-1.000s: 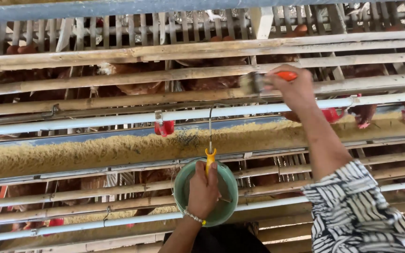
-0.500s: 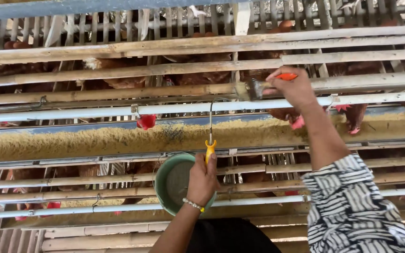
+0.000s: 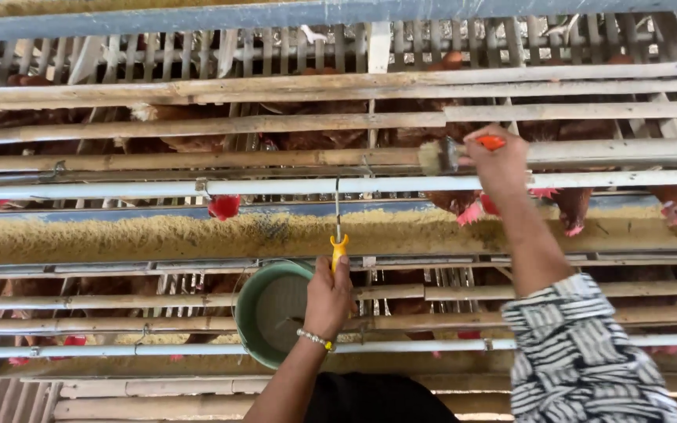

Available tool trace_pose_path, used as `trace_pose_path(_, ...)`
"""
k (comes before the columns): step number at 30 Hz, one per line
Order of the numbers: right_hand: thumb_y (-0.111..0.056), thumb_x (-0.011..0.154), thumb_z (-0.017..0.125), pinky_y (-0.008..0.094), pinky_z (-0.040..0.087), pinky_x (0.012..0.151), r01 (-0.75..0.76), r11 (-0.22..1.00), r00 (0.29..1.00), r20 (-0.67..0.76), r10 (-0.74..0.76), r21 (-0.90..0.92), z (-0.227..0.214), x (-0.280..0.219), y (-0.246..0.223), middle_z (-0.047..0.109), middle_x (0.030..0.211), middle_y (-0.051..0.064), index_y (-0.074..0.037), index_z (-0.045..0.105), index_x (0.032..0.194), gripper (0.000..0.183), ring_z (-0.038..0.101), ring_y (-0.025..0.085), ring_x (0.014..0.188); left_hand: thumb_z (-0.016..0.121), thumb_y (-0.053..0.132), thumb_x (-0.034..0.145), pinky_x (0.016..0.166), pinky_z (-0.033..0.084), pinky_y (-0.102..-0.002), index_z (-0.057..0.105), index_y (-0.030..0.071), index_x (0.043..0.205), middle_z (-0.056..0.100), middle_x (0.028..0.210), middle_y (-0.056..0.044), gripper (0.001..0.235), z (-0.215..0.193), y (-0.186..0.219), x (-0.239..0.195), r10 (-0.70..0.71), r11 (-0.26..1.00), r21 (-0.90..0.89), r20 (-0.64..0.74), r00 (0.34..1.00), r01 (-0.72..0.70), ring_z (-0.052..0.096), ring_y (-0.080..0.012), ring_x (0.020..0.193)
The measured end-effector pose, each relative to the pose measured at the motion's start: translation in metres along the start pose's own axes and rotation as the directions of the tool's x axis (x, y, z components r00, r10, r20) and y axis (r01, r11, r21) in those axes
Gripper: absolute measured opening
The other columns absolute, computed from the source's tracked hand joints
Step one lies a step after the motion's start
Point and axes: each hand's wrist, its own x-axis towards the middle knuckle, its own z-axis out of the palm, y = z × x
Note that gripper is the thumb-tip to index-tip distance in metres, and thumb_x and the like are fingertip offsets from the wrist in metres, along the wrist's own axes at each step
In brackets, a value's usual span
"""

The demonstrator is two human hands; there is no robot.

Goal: Applying a liquid substance, likely disinfectant or paint, to the wooden beams of a chicken coop using a brush and a scraper.

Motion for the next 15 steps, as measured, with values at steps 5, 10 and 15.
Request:
trace_pose_path(5,0.008,0.079,0.061,0.041,0.065,0.068,-0.028,0.819,0.999,0.0,0.034,0.573,0.053,-0.025,-0.002,0.053,0.087,0.02,0.002,0.066,0.087,0.011,0.065,0.029,0.069,0.037,0.032,0.098,0.046,0.052,-0.03,0.05,-0.001,0.103,0.058,0.058,-0.006,0.036,0.022,0.002,-0.003,-0.003,1.0,0.012,0.052,0.999,0.003,0.06,-0.017,0.042)
trace_pose_path(10,-0.001,0.081,0.068,0.036,0.055,0.064,0.127,0.99,0.988,-0.093,-0.121,0.057,-0.006,-0.014,0.03,0.059,0.075,0.011,-0.01,0.07,0.091,0.014,0.062,0.023,0.069,0.038,0.035,0.098,0.047,0.052,-0.031,0.05,0.0,0.101,0.057,0.053,-0.006,0.037,0.021,0.009,-0.009,0.01,1.0,0.007,0.043,0.999,-0.01,0.062,-0.0188,0.041)
trace_pose_path(15,0.008,0.082,0.064,0.036,0.061,0.073,0.112,0.905,0.992,-0.106,-0.075,0.409,0.005,-0.053,-0.024,0.06,0.092,0.017,-0.001,0.066,0.097,0.017,0.066,0.026,0.082,0.038,0.035,0.097,0.048,0.054,-0.032,0.049,0.0,0.101,0.058,0.059,-0.008,0.037,0.027,-0.006,-0.001,-0.002,1.0,-0.013,0.026,1.0,0.002,0.063,-0.0193,0.044)
